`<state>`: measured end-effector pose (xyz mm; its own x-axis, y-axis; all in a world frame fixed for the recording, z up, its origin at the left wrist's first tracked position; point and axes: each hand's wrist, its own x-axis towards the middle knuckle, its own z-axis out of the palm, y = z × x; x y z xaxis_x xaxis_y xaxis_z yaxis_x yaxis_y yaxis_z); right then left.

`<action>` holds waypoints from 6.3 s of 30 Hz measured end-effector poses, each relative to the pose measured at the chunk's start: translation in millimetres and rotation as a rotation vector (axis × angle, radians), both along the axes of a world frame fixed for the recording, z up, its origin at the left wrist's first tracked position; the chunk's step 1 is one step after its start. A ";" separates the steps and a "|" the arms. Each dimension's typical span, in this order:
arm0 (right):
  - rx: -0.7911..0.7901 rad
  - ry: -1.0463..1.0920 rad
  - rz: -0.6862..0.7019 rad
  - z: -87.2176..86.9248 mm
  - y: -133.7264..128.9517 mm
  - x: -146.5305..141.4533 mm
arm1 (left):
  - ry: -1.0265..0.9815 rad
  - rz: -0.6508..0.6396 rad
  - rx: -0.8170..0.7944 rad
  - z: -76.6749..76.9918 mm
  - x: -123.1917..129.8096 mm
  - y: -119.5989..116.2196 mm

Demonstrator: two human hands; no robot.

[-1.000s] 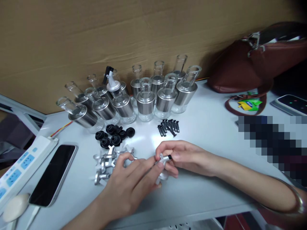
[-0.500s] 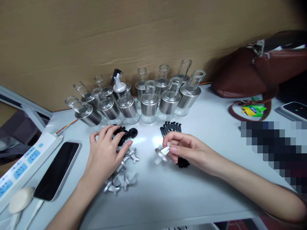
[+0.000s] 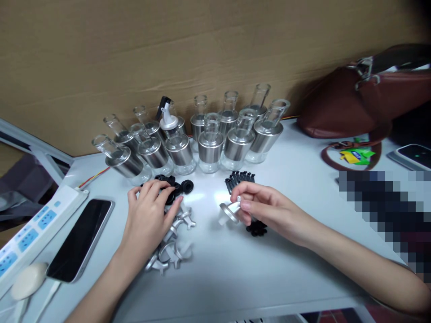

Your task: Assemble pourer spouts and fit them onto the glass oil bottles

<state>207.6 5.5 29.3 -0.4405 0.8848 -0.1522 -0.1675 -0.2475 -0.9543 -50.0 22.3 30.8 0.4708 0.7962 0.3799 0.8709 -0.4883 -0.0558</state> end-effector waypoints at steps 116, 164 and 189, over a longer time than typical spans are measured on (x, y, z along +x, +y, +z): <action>0.455 -0.288 0.363 3.7 -23.9 -16.8 | -0.670 -0.622 -0.354 10.1 27.1 -37.3; 1.053 -0.539 0.201 -1.9 -21.1 -13.4 | -0.282 -0.613 -0.374 10.5 34.8 -37.5; -0.148 -0.032 0.159 -10.7 -29.3 -27.8 | -0.834 -0.123 -1.252 11.1 39.2 -44.2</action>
<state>179.8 -23.8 18.6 -0.5655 0.7716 -0.2912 -0.0859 -0.4063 -0.9097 -10.7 -21.8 41.9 0.5549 0.7720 -0.3100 0.3931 0.0851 0.9156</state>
